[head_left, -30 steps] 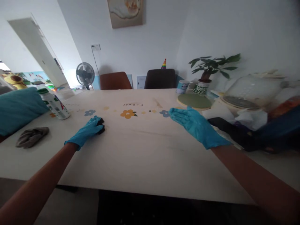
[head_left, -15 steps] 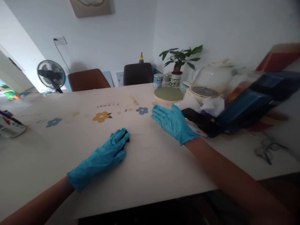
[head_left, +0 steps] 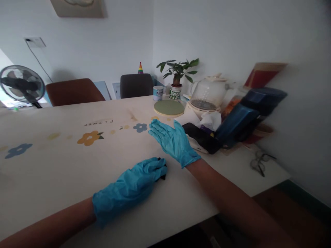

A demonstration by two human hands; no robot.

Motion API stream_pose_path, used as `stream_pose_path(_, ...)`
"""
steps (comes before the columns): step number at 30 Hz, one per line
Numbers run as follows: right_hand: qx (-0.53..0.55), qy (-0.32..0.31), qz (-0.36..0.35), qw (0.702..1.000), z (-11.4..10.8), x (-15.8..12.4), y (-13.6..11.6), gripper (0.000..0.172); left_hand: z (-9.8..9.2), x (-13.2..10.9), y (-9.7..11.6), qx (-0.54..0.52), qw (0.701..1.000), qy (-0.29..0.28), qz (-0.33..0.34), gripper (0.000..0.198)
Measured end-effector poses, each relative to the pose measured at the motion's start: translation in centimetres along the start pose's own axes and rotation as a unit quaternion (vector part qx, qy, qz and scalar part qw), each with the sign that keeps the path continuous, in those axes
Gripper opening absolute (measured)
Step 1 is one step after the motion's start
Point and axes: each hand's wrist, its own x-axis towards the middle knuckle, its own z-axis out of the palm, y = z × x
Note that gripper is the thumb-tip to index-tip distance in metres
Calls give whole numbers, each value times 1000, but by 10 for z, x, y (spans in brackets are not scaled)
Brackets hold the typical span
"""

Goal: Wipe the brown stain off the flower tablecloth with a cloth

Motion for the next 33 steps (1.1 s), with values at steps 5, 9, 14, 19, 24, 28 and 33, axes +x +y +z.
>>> stream_pose_path(5,42,46,14,998,24,-17,-3,72,-1,6,-3,164,984,-58,40,72)
stream_pose_path(9,42,37,1,998,19,-17,-3,74,-15,37,-14,165,985,-58,-4,74)
stream_pose_path(14,28,7,-1,1000,11,-18,-6,71,-38,85,-48,143,982,-10,-120,69)
stream_pose_path(19,35,-6,2,999,6,-20,-11,73,-72,129,-81,158,959,-2,-234,65)
stream_pose_path(24,9,-55,-21,998,-4,-22,-15,66,-107,154,-112,164,946,21,-278,63)
stream_pose_path(28,16,-29,-19,999,-3,-27,-19,71,-131,159,-137,171,931,59,-317,65)
stream_pose_path(33,12,-39,-22,999,-8,-25,-22,64,-159,143,-164,178,894,102,-399,60)
